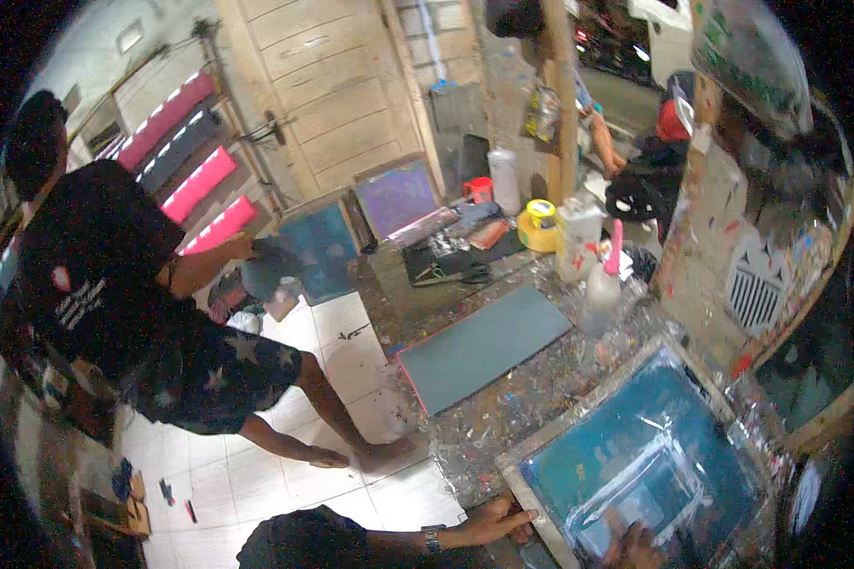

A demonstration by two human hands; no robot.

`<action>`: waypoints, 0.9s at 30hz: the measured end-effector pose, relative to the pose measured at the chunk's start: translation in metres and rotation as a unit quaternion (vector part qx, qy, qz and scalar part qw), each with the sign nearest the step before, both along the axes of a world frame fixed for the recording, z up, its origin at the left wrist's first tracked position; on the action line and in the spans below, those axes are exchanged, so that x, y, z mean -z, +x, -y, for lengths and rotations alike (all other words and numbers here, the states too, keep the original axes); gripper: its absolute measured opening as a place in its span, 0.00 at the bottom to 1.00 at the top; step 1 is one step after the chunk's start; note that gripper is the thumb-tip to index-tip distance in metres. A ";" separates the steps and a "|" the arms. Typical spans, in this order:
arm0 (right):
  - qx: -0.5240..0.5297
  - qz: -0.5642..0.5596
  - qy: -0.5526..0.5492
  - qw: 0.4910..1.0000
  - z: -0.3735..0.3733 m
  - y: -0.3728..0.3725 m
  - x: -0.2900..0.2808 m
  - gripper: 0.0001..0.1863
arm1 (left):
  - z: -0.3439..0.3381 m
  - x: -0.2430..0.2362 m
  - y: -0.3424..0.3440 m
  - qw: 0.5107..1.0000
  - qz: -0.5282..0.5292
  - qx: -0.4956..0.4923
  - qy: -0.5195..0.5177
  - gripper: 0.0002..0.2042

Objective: The person performs screen printing by placing rectangular fabric pieces under a screen, applying white ink with a squeegee, and lifting the screen to reveal the printed design. The process is repeated for several pieces, including black and pink fabrics.

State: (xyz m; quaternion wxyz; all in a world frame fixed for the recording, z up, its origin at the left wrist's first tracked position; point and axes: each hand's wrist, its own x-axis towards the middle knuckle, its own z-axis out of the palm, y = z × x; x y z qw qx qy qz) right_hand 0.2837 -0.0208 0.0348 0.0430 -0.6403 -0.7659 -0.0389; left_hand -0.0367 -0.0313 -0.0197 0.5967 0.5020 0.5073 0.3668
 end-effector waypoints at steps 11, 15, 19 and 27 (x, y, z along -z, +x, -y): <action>0.120 -0.040 0.165 0.978 0.060 -0.090 -0.096 0.26 | -0.006 -0.042 0.004 0.984 0.169 -0.060 0.018 0.11; 0.090 -0.003 0.406 0.910 0.016 -0.068 -0.159 0.28 | -0.044 -0.119 0.019 0.965 0.111 -0.019 0.236 0.13; 0.141 0.041 0.342 0.928 -0.032 -0.037 -0.260 0.36 | -0.113 -0.140 0.092 0.894 0.044 -0.062 0.442 0.26; 0.145 -0.009 0.223 0.964 -0.084 -0.013 -0.335 0.47 | -0.215 -0.017 0.151 0.672 -0.452 0.169 0.562 0.25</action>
